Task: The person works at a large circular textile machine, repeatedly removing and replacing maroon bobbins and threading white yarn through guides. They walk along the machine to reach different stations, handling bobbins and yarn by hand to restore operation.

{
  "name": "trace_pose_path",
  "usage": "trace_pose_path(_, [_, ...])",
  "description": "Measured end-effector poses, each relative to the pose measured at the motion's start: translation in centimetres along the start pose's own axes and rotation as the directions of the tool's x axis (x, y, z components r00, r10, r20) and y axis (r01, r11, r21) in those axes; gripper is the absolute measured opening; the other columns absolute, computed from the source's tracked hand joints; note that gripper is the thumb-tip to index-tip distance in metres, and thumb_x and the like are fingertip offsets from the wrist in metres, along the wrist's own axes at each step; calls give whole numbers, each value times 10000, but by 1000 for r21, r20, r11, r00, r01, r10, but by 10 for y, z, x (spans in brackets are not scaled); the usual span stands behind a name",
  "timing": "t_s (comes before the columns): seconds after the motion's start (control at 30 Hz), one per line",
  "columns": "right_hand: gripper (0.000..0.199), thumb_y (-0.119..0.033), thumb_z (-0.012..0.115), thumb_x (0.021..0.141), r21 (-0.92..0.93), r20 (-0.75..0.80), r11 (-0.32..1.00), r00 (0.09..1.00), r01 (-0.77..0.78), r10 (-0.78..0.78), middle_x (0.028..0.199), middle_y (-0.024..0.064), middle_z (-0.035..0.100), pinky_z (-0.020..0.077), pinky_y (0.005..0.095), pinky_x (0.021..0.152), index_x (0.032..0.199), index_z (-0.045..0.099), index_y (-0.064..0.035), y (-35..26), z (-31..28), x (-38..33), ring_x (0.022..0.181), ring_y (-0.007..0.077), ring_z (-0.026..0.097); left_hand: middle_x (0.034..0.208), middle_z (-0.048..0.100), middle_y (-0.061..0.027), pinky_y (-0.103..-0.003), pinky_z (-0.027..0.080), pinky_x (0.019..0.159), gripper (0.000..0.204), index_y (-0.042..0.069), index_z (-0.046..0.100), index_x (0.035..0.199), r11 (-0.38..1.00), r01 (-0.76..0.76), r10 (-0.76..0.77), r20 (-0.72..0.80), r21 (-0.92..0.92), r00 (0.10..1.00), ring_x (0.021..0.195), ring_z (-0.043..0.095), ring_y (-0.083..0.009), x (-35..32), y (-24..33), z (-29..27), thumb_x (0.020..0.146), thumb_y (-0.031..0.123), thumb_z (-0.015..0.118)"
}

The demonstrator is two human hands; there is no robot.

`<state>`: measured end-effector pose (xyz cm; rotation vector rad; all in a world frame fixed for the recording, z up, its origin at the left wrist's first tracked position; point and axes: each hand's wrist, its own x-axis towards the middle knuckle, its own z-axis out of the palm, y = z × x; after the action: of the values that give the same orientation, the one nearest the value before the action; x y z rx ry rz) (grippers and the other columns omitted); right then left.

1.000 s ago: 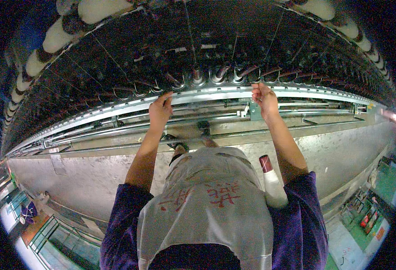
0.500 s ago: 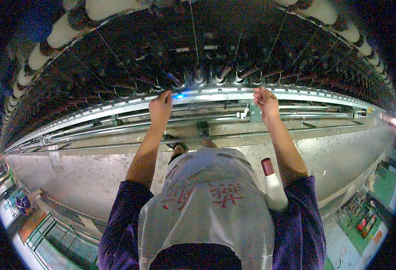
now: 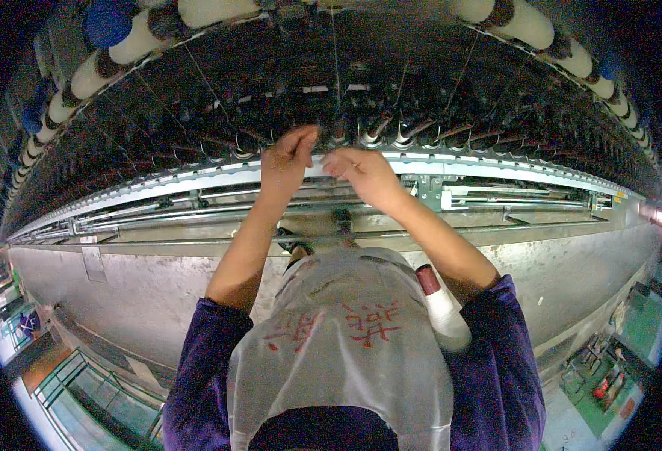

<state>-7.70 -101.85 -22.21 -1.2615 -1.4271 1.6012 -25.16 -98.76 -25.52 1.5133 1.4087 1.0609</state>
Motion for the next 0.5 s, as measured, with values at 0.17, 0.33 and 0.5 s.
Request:
trace_pose_path(0.17, [261, -167, 435, 950, -35, -149, 995, 985, 89, -93, 914, 86, 632, 493, 275, 718, 962, 596, 38, -46, -20, -33, 829, 150, 598, 631, 597, -145, -323, 461, 509, 116, 58, 646, 879, 946, 205, -191, -79, 250, 978, 544, 602, -257, -43, -77, -25, 823, 153, 611])
trace_pose_path(0.33, [280, -184, 432, 952, -112, -159, 990, 982, 81, -98, 889, 102, 628, 499, 278, 704, 932, 586, 49, -73, -17, -59, 766, 156, 606, 627, 590, -88, -293, 451, 530, 227, 71, 613, 1051, 957, 267, -264, -43, 111, 964, 558, 579, -173, -91, -112, -17, 834, 121, 567])
trace_pose_path(0.5, [304, -201, 424, 956, -152, -145, 971, 967, 187, -209, 857, 116, 623, 501, 291, 679, 912, 579, 56, -82, -13, -70, 728, 171, 608, 712, 623, -112, -342, 474, 568, 492, 133, 409, 1314, 973, 215, -213, -33, 82, 976, 596, 599, -215, -90, -98, 16, 843, 118, 555])
